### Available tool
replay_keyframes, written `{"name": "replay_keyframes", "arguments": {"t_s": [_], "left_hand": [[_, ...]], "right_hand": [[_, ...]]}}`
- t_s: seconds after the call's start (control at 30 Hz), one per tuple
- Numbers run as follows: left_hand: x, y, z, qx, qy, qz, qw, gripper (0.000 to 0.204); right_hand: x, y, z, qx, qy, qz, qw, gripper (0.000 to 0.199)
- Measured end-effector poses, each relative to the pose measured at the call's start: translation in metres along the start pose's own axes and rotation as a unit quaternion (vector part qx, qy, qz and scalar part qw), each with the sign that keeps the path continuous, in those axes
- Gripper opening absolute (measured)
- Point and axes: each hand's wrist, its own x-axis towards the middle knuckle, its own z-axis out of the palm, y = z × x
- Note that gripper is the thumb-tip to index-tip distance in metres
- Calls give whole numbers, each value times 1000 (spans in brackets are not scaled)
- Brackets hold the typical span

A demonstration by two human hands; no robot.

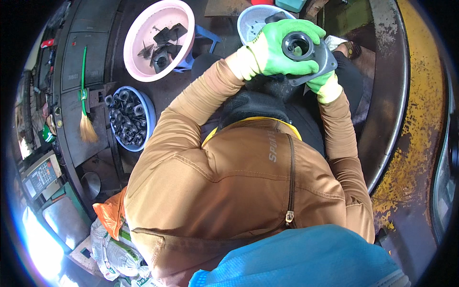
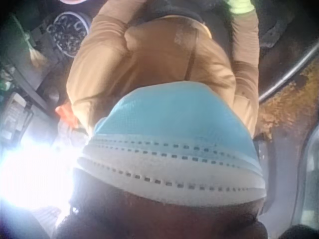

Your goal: The person repeatedly picks up small black metal parts from a pink basin and grinds them against a rotating grinding wheel. After grinding, the parts are placed into a white bucket. The process is repeated for multiple parts.

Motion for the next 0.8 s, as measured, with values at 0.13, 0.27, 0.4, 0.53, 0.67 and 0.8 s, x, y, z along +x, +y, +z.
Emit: {"name": "replay_keyframes", "arguments": {"t_s": [0.13, 0.27, 0.4, 0.53, 0.67, 0.8], "left_hand": [[-4, -5, -8, -64, -65, -21, 996, 41], [-3, -4, -15, -143, -132, -58, 979, 42], [-1, 1, -23, -196, -212, -82, 954, 47], [6, -3, -24, -282, -319, -47, 904, 51], [23, -10, -32, -208, -367, 0, 907, 54], [28, -8, -45, 131, -157, -59, 977, 77]], "right_hand": [[-4, 5, -4, 33, -89, 74, 993, 71], [-6, 15, -2, 109, -123, 133, 977, 67], [-11, 20, 3, -10, -177, 48, 983, 60], [-18, 16, 12, 59, -177, 38, 982, 59], [-8, 13, 16, 56, -128, 5, 990, 57], [18, 22, -3, -98, 29, -87, 991, 53]]}}
